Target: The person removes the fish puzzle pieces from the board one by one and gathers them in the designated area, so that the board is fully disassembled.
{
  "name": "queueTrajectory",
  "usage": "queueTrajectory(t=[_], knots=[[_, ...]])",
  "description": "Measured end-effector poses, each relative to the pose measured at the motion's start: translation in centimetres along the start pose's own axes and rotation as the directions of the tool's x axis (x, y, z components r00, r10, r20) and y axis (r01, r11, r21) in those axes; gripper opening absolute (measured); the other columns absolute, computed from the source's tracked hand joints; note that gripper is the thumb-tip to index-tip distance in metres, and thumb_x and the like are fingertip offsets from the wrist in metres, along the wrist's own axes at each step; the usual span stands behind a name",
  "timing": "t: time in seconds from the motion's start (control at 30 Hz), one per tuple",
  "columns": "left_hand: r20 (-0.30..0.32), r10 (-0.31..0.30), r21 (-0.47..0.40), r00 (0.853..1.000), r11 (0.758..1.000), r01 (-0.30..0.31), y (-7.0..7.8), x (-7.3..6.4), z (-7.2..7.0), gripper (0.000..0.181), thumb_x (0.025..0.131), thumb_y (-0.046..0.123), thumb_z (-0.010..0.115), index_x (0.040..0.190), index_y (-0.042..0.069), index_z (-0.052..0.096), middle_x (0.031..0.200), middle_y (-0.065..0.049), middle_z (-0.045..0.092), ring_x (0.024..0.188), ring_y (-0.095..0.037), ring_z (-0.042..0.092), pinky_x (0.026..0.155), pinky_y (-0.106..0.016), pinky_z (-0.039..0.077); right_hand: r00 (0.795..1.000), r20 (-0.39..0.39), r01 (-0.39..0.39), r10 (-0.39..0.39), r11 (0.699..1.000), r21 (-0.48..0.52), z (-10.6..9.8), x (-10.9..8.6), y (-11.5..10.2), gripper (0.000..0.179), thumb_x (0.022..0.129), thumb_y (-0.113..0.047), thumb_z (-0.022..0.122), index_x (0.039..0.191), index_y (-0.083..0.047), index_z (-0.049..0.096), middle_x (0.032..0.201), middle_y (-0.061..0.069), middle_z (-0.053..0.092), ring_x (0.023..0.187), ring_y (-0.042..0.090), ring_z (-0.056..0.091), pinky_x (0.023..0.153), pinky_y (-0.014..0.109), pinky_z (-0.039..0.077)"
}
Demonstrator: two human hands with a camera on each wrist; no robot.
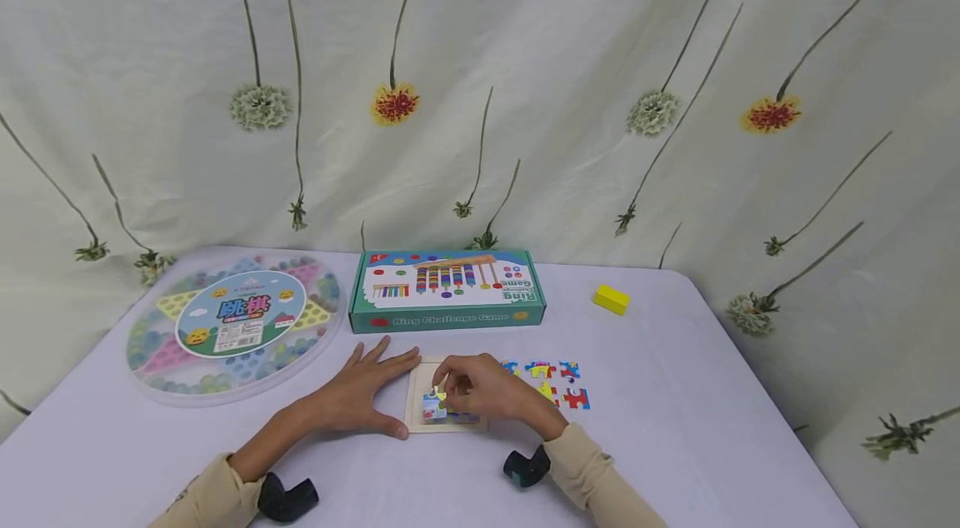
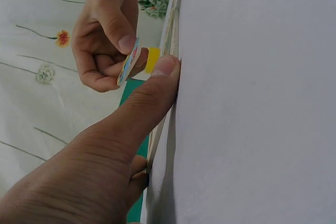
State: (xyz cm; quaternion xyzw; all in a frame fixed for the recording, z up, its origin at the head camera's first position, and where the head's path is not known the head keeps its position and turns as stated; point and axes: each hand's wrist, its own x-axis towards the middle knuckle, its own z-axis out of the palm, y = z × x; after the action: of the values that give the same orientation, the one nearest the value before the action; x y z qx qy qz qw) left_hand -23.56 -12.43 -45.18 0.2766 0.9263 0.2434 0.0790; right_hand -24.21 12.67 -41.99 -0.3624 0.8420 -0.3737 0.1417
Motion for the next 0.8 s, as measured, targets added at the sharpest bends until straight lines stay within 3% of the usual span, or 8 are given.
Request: queueTrajectory(t=[0.33, 0.8], knots=[[-0.002, -0.009, -0.006, 1.0, 1.0, 0.009, 0.1, -0.1, 0.0, 0.102, 0.064, 0.067, 0.075, 0.148, 0.018, 0.04, 0.155, 0.001, 0.032, 0.146, -0.041, 0.002, 0.112, -0.064, -0.008, 0.999, -0.034, 0.002, -0.002, 1.0, 0.006, -1.3, -1.9, 1.1, 0.019, 0.085, -0.006, 0.069, 0.103, -0.011, 0.064, 0.078, -0.008, 0.062, 0.073, 0.004, 0.055, 0.073, 0.021, 0.052], [0.005, -0.016, -0.021, 1.0, 1.0, 0.016, 0.1, -0.1, 0.0, 0.103, 0.064, 0.066, 0.076, 0.148, 0.02, 0.038, 0.156, 0.002, 0.031, 0.146, -0.039, 0.0, 0.112, -0.063, -0.008, 0.993, -0.073, -0.095, 0.096, 0.995, 0.021, -2.7, -4.8, 2.2, 0.02, 0.085, -0.006, 0.069, 0.104, -0.012, 0.065, 0.079, -0.006, 0.06, 0.075, 0.008, 0.054, 0.069, 0.02, 0.049]])
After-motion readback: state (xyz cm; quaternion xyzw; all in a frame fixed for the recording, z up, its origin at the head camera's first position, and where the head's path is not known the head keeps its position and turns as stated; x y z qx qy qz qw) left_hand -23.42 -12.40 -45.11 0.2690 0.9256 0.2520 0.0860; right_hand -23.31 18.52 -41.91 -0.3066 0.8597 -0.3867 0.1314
